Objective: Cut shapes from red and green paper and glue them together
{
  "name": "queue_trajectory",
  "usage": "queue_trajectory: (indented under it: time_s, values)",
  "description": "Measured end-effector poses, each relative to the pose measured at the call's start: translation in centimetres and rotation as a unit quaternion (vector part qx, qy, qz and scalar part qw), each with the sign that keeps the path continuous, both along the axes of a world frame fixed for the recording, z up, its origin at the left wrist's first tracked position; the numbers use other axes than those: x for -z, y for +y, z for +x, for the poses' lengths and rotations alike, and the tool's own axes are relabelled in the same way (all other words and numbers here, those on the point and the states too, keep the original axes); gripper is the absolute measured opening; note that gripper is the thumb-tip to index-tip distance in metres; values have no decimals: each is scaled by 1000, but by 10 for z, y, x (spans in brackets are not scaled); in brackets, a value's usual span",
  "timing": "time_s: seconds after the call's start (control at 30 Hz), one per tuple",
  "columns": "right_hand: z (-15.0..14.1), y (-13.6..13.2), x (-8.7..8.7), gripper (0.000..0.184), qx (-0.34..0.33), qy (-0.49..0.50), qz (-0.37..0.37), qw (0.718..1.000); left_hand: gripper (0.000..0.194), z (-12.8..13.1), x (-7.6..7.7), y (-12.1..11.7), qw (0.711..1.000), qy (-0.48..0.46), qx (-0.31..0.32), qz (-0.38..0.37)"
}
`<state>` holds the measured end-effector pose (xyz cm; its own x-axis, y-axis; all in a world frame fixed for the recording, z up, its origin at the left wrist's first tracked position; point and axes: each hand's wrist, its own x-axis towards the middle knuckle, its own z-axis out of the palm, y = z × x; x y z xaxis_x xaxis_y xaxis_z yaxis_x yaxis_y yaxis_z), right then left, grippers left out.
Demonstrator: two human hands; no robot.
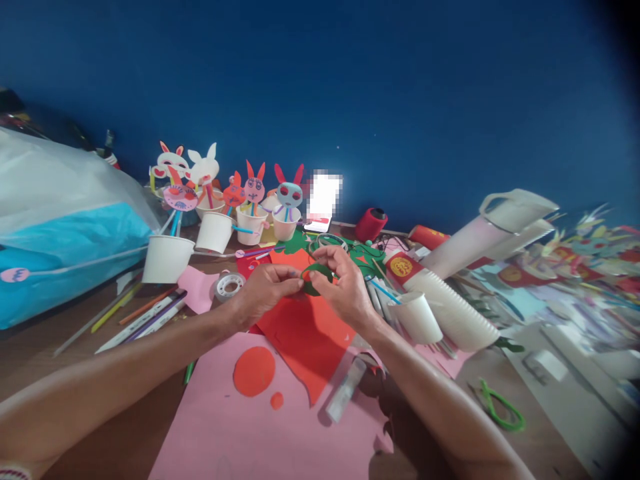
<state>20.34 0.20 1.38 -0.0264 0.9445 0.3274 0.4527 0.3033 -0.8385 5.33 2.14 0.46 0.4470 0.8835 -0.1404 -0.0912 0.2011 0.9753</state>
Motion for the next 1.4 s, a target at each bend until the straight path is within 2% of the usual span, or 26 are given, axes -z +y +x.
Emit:
queue_trajectory:
  time_s: [0.63,0.97,1.2,1.3,1.4]
  values:
    - [-1,0,1,25,1,-17,15,1000,12,-2,4,0,1000,11,2,27]
    - [4,3,5,30,-28,-76,13,997,11,-1,-1,1,995,80,-5,52]
    - [4,2,4,33,-51,-79,1,996,11,0,-2,1,992,104,-24,64]
    - [3,2,5,33,-55,-59,-6,997,11,0,1,1,992,103,-26,65]
    - [5,5,5,31,-64,20,-56,996,12,-1,2,2,994,86,-41,54]
